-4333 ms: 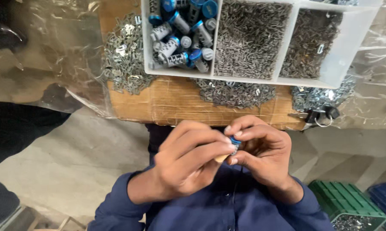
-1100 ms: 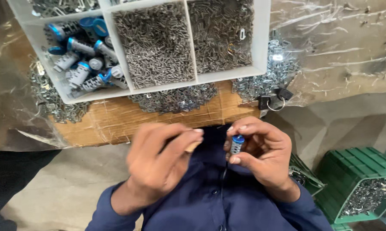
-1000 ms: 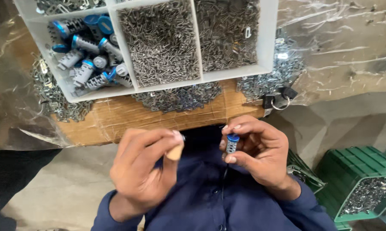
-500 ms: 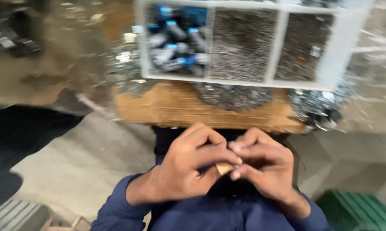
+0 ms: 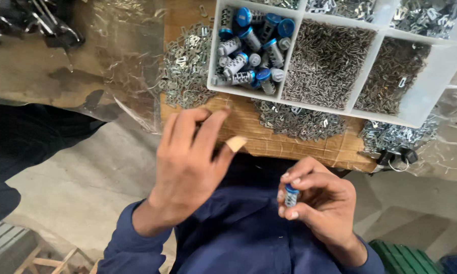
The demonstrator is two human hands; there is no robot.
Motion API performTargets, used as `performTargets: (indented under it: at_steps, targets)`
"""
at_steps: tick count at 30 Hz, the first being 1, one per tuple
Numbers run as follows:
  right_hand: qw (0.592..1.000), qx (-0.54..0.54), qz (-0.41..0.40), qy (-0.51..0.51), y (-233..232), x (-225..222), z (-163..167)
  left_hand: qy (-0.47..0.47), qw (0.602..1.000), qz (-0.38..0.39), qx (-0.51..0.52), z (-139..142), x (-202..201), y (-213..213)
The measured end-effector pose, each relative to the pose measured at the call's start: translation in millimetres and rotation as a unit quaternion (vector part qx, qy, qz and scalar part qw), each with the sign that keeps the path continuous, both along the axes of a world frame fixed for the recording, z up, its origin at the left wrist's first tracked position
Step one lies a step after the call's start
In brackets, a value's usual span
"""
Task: The person assembles small key cylinders by inserting metal pins into a blue and silver housing. They repeatedly pick up pins from a compartmentalized tray and insert them one at a time into the cylinder, occasionally rotating the cylinder to align the pins.
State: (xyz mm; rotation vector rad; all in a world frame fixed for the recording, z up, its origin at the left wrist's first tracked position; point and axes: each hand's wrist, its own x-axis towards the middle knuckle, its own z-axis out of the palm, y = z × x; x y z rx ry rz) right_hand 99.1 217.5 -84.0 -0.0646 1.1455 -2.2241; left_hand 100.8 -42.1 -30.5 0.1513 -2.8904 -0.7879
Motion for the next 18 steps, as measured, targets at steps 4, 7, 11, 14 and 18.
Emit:
performTargets:
  at_steps: [4,7,11,14,18]
  targets:
    - [1.000,0.011,-0.015,0.006,2.7,3.2,-0.9,-0.005,0.995,0.023,0.093,3.2,7.7,-7.6]
    - [1.000,0.014,-0.014,0.001,0.3,3.4,-5.0,-0.009,1.000,0.006,0.017,3.5,8.1,-2.0]
    - [1.000,0.027,0.006,0.006,2.1,0.8,-1.7,-0.020,0.999,-0.024,0.027,5.3,3.9,1.7]
    - [0.999,0.033,0.012,0.026,5.4,0.1,2.4,0.011,0.997,-0.077,0.020,3.8,-0.6,0.6]
    - [0.999,0.025,-0.027,0.011,5.3,2.5,-1.3,0.057,0.992,-0.108,0.035,2.7,-1.0,-1.0]
